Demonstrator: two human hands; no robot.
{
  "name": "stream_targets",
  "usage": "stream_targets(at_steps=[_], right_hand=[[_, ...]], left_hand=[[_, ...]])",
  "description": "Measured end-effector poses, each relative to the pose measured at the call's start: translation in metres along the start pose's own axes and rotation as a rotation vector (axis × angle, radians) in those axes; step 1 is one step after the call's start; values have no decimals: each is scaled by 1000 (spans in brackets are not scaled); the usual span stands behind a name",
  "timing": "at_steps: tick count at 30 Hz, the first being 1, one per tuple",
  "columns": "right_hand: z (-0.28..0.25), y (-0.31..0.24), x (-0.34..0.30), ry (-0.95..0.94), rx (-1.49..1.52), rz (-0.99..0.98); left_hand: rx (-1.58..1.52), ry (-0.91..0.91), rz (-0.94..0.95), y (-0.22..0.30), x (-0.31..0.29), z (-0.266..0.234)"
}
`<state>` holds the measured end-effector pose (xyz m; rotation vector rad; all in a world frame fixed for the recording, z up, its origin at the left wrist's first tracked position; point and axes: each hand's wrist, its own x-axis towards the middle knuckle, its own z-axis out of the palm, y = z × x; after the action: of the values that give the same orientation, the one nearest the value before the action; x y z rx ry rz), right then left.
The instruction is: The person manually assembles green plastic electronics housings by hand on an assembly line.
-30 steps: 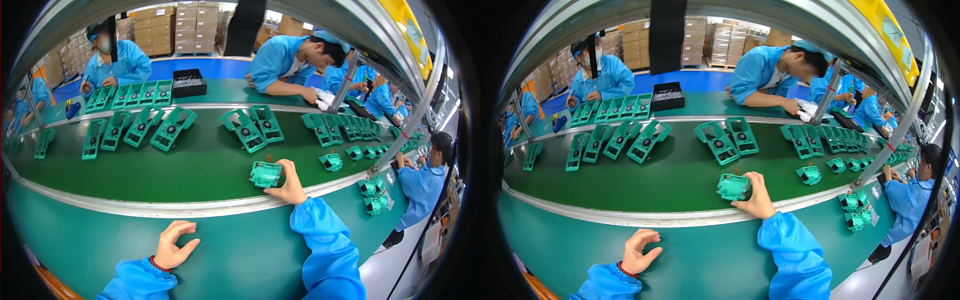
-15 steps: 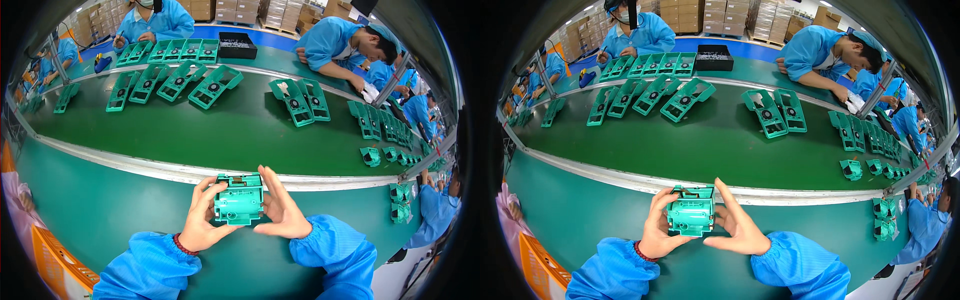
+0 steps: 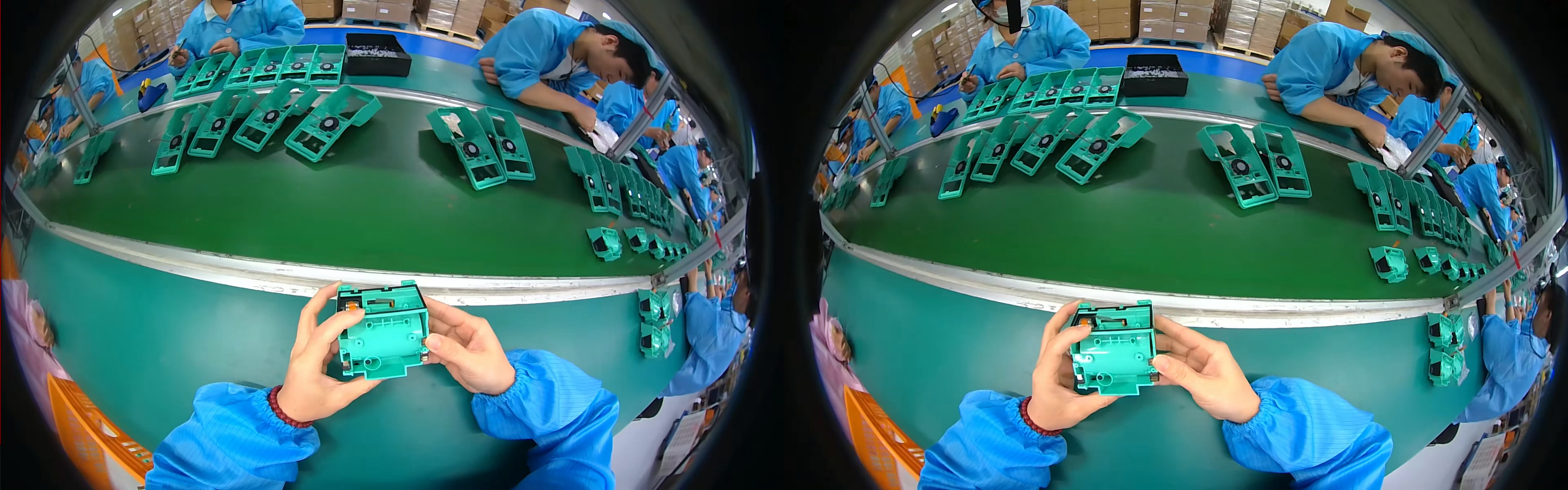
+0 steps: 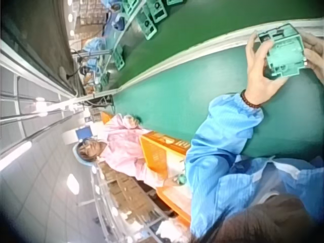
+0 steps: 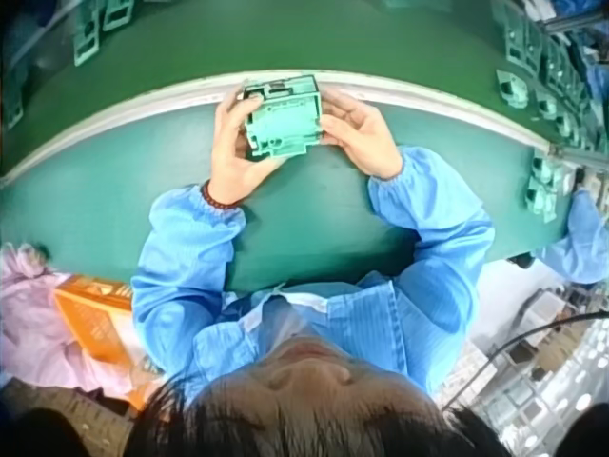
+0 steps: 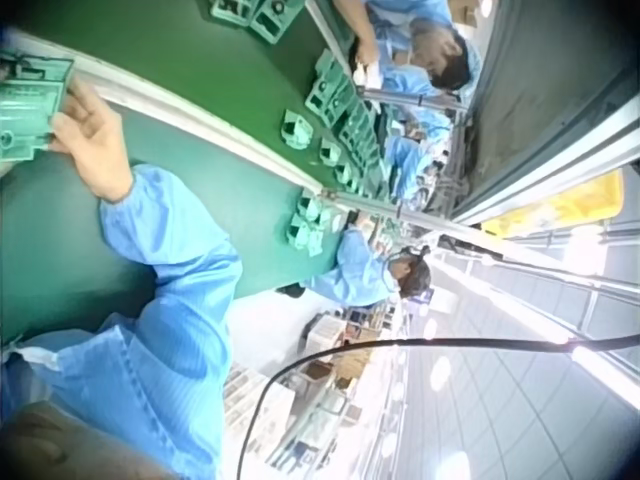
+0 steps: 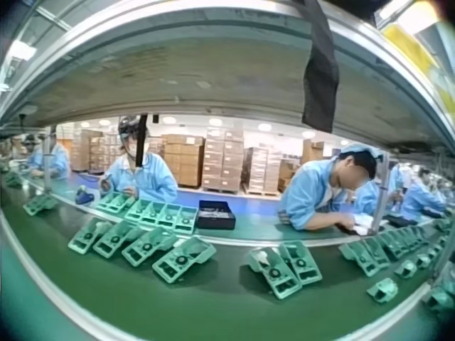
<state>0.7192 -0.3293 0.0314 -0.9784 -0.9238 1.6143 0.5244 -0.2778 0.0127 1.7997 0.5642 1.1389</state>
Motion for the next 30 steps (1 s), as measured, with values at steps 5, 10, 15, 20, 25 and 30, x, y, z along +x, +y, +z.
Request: stream_targets(at_steps=[5,10,15,20,25,30], right_hand=[[-1,-4,-4,-26,80,-23],[1,-4,-7,9,79,-11],[0,-6,-13,19,57,-56],[-1,-3,-15,0,-14,-95],[-5,1,-17,-29,-88,-184],[-6,-4,-22,-14,-107,-116]], left_hand=[[77,0,23,-1,1,6],[135,-5,57,-1,1,8],[226,-29,97,0,1,12],[224,-17,104,-2,-3,14],[214,-28,104,0,-3,20],[218,-54,112,-1,-2,23]])
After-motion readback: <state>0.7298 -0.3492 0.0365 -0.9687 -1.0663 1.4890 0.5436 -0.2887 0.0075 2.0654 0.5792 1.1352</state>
